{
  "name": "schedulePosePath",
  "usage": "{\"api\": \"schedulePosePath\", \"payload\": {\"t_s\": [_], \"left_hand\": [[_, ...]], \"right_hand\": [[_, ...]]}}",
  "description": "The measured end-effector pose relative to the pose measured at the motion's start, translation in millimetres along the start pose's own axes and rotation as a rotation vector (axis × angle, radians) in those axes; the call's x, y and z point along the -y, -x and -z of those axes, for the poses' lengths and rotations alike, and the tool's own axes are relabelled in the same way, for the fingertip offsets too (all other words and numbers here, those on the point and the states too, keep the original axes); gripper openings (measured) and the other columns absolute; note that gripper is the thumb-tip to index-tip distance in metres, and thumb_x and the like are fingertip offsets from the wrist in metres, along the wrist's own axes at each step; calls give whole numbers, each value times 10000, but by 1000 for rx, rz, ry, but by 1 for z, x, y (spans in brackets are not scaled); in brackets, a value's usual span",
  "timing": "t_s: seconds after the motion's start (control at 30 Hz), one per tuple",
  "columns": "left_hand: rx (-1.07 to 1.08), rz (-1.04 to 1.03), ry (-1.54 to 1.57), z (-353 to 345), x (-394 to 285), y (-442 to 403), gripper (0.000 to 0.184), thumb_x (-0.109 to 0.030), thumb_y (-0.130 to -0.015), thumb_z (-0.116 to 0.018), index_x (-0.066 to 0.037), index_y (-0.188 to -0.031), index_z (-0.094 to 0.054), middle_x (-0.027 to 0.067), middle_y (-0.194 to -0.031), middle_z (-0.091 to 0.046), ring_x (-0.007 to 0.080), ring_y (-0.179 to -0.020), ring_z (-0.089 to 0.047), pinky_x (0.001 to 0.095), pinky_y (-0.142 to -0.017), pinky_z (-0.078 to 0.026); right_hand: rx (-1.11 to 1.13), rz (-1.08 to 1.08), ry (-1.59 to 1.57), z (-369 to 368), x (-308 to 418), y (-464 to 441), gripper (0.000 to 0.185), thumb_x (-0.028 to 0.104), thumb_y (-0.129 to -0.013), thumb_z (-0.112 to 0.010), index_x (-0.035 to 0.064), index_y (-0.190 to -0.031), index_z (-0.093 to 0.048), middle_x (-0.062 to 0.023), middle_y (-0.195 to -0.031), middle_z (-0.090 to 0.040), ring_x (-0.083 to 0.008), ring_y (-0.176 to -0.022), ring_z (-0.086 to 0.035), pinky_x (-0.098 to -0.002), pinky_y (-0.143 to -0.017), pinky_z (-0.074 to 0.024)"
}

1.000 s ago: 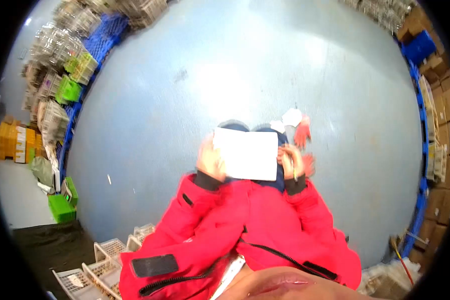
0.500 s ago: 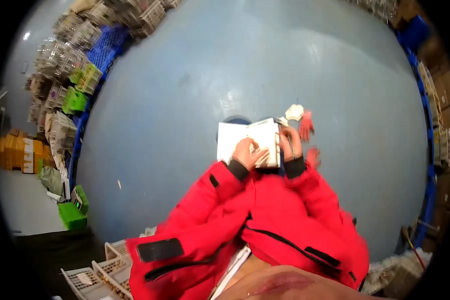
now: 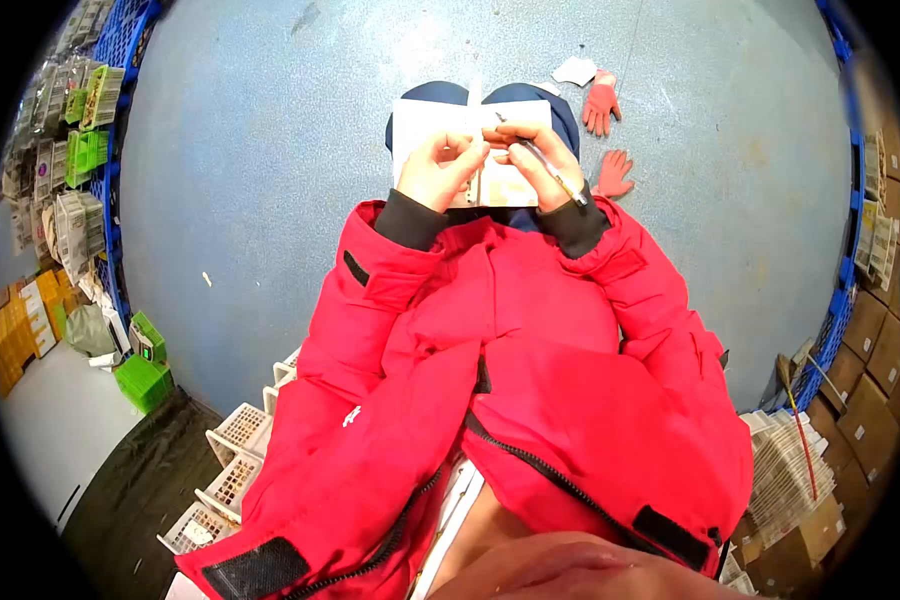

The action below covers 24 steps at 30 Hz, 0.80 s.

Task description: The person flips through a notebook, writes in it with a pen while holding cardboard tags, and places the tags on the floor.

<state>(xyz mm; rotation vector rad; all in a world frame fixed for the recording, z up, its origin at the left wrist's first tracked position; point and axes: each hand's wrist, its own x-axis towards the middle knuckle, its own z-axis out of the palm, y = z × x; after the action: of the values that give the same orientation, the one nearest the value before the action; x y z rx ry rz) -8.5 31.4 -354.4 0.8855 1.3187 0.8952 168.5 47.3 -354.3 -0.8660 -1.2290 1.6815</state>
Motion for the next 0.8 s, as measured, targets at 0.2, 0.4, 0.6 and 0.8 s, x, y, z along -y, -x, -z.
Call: {"api": "schedulePosePath", "payload": {"t_s": [0.2, 0.4, 0.6, 0.8], "left_hand": [[-4, 114, 83, 16, 13, -1, 291, -284, -842, -678, -33, -954, -582, 29, -843, -603, 83, -676, -553, 207, -590, -460], [37, 265, 261, 23, 20, 2, 212, -244, -878, -627, -54, -950, -570, -5, -805, -592, 78, -608, -575, 235, -544, -491], [-49, 238, 287, 19, 16, 5, 142, -175, -885, -611, -56, -944, -561, -45, -710, -524, 26, -517, -428, 187, -484, -409], [-207, -45, 145, 57, 44, 0, 125, -88, -874, -573, -36, -986, -556, 25, -794, -590, 55, -640, -548, 203, -532, -438]], "right_hand": [[-245, -133, 17, 24, -7, 2, 287, 159, -935, -483, 49, -1200, -480, -137, -1147, -585, -207, -1014, -604, -266, -735, -513], [-355, -132, -84, 45, -18, 6, 270, 154, -941, -493, 21, -1176, -491, -158, -1123, -585, -215, -983, -610, -298, -761, -523], [-423, -124, -143, 52, -18, 6, 280, 133, -929, -516, -3, -1170, -477, -177, -1104, -579, -213, -957, -606, -307, -774, -519], [-410, -134, -82, 55, -20, 12, 273, 109, -916, -529, -1, -1163, -494, -124, -1074, -587, -188, -941, -605, -294, -779, -509]]}}
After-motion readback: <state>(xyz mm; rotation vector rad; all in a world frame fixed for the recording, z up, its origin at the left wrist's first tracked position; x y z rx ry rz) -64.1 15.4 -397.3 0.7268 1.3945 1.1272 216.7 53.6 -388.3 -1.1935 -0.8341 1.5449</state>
